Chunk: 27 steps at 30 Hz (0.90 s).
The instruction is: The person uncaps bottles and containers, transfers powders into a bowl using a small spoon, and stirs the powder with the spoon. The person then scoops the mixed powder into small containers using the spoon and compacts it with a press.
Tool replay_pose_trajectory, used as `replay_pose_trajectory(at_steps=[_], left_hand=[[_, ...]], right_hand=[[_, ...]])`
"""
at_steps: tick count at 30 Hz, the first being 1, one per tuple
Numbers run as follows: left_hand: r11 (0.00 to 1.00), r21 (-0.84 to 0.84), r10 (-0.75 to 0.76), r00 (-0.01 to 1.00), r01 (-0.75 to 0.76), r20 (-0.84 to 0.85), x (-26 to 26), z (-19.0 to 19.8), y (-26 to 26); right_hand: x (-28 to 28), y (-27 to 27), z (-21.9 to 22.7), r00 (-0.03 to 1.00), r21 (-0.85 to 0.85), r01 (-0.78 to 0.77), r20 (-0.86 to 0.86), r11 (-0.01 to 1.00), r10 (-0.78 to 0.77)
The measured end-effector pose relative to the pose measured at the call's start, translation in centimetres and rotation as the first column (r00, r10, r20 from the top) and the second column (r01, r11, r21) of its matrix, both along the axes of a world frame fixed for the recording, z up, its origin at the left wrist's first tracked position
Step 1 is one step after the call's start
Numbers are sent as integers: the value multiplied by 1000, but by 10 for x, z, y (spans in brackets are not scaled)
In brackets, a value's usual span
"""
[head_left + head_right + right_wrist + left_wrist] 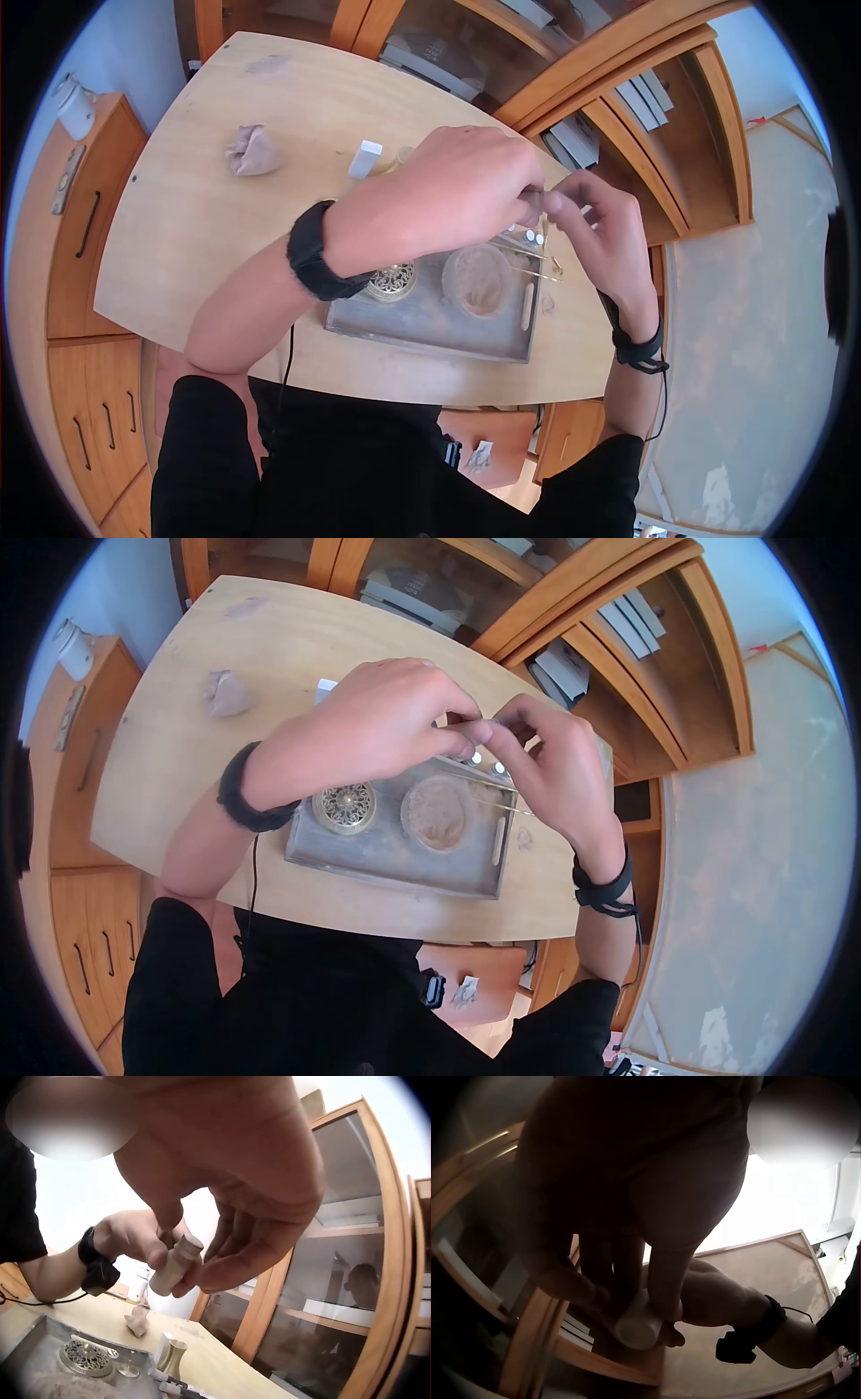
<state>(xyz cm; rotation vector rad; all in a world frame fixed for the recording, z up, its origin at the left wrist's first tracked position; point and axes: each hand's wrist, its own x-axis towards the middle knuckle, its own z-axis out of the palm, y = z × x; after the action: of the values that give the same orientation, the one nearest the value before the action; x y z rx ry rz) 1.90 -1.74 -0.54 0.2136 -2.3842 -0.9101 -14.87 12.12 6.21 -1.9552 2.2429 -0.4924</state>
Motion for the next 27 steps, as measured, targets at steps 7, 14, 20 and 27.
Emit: replay_pose_trajectory(at_steps=[7,14,20,27], left_hand=[[1000,-30,-3,999,4,45,3,4,-3],[972,165,-181,982,170,55,5,13,-20],[965,200,-203,968,171,147,7,15,-23],[970,144,-235,901,195,364,8,19,-19]], right_hand=[[3,0,1,998,-61,-52,17,997,53],[7,-7,2,992,-145,-124,-32,982,121],[2,-5,1,902,-182,-376,-295,909,315],[-6,13,-16,721,-199,-586,-570,785,394]])
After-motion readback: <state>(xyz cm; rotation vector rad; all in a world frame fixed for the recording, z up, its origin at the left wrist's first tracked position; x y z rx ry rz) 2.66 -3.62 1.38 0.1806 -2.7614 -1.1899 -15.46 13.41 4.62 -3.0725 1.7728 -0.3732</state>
